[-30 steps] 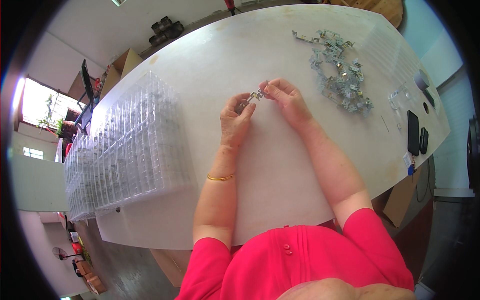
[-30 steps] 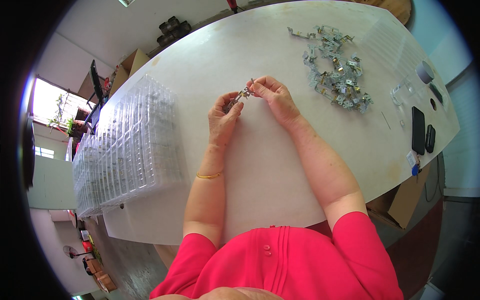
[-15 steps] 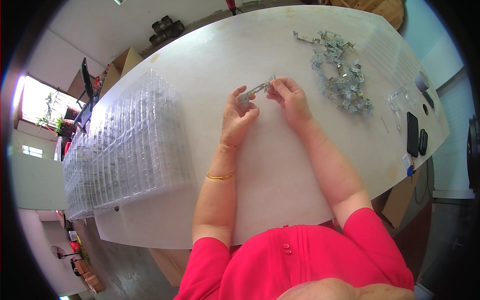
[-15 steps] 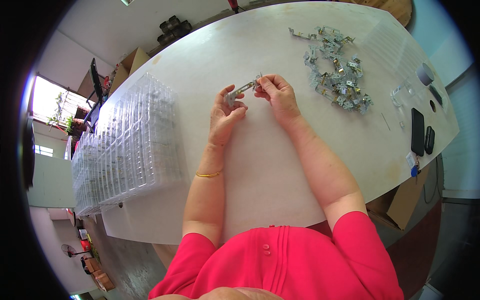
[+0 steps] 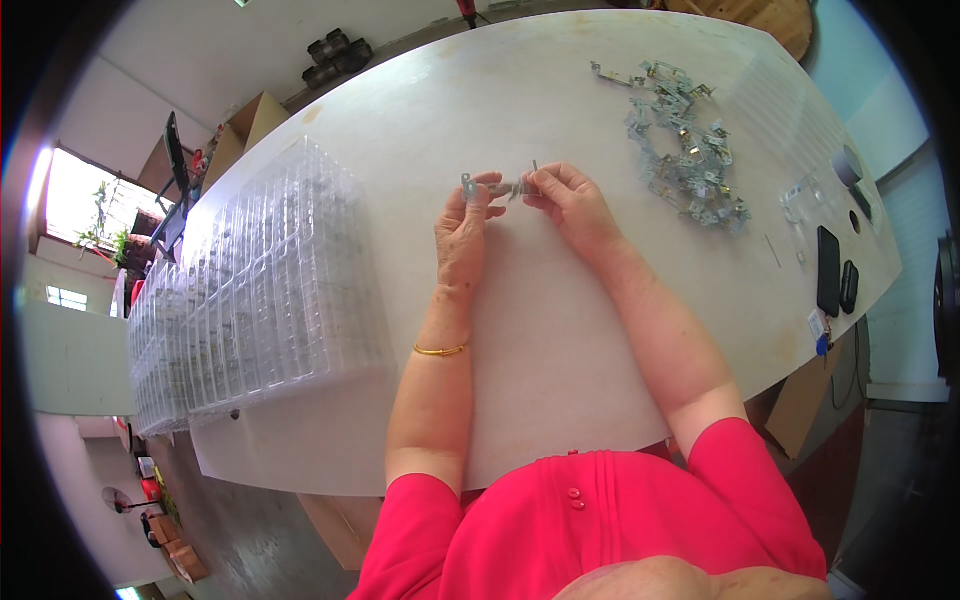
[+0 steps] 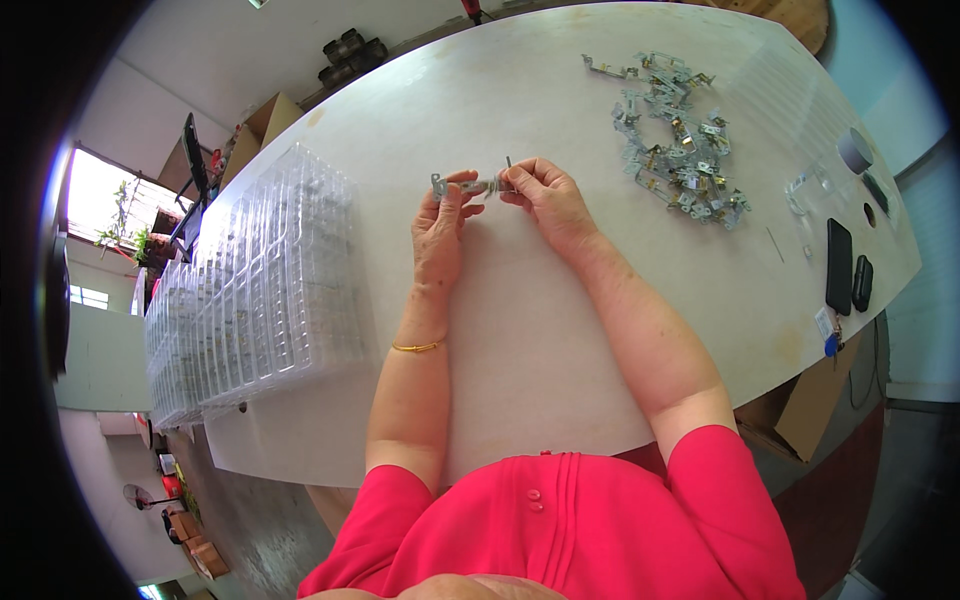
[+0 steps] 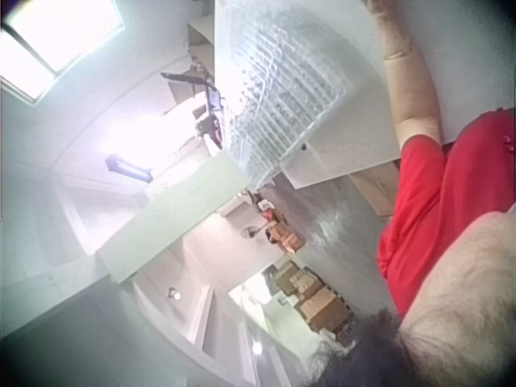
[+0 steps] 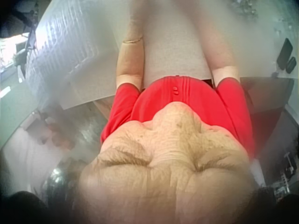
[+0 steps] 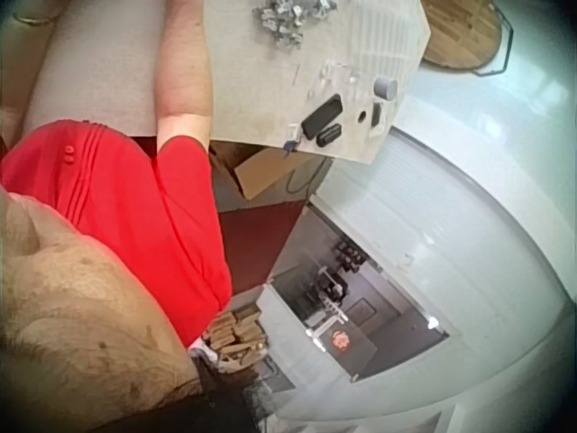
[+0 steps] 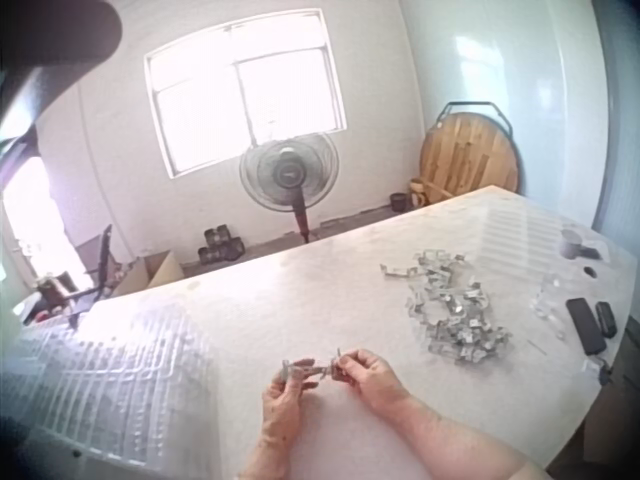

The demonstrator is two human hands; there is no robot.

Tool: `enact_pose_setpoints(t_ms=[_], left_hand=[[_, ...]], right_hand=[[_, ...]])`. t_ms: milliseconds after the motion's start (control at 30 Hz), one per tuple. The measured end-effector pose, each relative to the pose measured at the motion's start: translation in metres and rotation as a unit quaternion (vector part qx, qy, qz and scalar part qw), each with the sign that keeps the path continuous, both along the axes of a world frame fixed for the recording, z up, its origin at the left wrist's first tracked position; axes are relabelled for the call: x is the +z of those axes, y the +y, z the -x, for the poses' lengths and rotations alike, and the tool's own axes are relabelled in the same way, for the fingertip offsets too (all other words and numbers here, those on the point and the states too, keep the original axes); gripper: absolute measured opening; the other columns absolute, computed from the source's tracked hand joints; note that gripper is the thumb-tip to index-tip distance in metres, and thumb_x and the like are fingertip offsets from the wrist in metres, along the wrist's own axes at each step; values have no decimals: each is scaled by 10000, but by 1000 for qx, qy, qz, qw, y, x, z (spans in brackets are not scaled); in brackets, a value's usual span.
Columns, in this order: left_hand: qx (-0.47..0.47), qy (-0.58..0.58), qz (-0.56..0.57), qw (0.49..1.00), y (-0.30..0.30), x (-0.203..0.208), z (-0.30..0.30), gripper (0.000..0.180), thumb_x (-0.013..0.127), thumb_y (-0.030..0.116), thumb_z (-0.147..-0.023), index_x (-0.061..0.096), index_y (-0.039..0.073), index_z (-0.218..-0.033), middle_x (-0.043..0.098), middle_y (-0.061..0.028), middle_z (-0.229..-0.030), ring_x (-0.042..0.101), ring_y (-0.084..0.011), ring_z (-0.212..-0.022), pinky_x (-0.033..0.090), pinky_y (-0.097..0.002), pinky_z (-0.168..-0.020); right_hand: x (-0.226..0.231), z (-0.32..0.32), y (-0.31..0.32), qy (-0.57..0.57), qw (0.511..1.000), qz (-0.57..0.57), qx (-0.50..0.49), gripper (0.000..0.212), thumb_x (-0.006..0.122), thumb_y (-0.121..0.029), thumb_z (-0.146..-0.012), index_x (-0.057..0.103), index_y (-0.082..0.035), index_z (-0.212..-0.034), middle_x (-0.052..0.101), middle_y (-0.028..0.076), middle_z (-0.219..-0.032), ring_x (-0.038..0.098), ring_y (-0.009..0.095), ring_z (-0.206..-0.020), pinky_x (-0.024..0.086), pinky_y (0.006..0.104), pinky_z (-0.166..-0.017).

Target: Assembling small metal components by inserting a pin and placing them into a tray.

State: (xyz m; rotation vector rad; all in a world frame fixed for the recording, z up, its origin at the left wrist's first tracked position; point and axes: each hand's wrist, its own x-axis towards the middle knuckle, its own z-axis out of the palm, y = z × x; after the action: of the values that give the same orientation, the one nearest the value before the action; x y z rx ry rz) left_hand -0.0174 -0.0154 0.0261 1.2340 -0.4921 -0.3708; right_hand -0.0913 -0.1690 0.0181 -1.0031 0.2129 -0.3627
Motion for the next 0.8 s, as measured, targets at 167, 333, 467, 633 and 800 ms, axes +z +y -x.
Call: enact_pose_setpoints(t_ms=[167,333,467,633,800], left_hand=[[9,37,26,999,4,-7,-3,247,537,239,-1038,643,16,-1042,692,-85,-981,682,-166,-913,530,-289,-773],[40,35,-13,999,5,-4,0,203,535,188,-1016,646,25,-967,590,8,-735,564,-86,-674,450,-242,-624],[50,15,-46,998,6,-5,-1,189,531,171,-1001,647,27,-965,494,51,-665,432,-41,-591,374,-218,-560],[64,-25,-78,995,4,-5,0,180,525,156,-1009,660,44,-966,515,58,-695,439,-27,-596,362,-196,-537],[114,-91,-117,982,2,-10,0,177,546,146,-1004,684,36,-1016,523,57,-704,440,-19,-612,364,-190,-539]], right_hand=[[2,-2,7,4,996,65,-54,146,602,-197,-999,626,-56,-1030,650,48,-1002,621,129,-906,528,304,-844],[15,6,17,19,989,147,-6,142,645,-221,-978,652,-81,-1003,592,-26,-724,529,56,-618,438,221,-558],[16,8,20,14,982,186,9,149,656,-237,-975,665,-88,-974,560,-45,-686,484,25,-597,384,197,-500],[17,9,22,7,975,221,21,146,659,-224,-973,689,-82,-962,552,-63,-690,481,22,-598,372,196,-503],[18,9,23,5,977,212,24,141,663,-216,-969,692,-79,-969,559,-63,-701,488,22,-602,384,195,-507]])
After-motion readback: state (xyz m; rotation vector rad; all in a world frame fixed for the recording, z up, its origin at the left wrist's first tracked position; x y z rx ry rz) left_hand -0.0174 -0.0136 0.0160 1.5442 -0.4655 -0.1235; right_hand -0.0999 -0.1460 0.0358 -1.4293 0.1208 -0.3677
